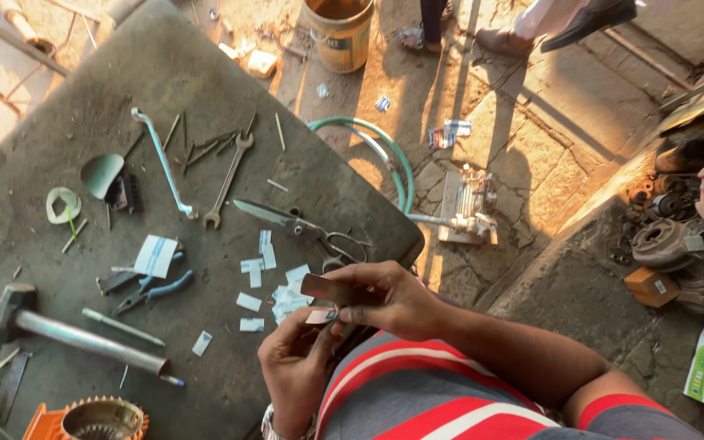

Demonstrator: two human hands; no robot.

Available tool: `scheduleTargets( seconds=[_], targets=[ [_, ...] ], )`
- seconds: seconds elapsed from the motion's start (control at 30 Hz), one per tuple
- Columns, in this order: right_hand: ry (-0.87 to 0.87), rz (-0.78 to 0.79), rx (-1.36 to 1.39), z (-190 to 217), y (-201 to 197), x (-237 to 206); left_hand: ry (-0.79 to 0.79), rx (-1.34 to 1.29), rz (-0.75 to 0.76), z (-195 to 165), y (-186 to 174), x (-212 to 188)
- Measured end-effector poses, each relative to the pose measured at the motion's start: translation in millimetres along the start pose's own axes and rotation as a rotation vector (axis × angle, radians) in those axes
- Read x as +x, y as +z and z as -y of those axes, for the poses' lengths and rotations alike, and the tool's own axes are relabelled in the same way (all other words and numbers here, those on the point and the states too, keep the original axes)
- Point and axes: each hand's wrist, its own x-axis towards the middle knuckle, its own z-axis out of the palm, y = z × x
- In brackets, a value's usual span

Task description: The person scrapes small rectangular labels off a metal plate using a flat metal tool. They repeatedly pick up labels from a workbench, scrape them, and place them back down. The workbench contains various tools and an orange motor housing.

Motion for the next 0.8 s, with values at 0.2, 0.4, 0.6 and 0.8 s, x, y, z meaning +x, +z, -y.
scheduleTargets(
  seconds=[0.2,0.4,0.6,0.8],
  targets=[
    [-0.014,-0.029,0.121,2,9,3,0.124,0.131,-0.027,18,-6,1],
    [-0.151,0.027,-0.332,13,11,7,0.083,0.041,-0.056,36,-8,1],
    [-0.144,0.028,-0.342,4,11,7,-0.010,0.037,-0.106,45,-7,2],
    [0.165,0.048,-0.027,-11,8,4,-0.032,0.044,-0.067,46,-10,2]
  ],
)
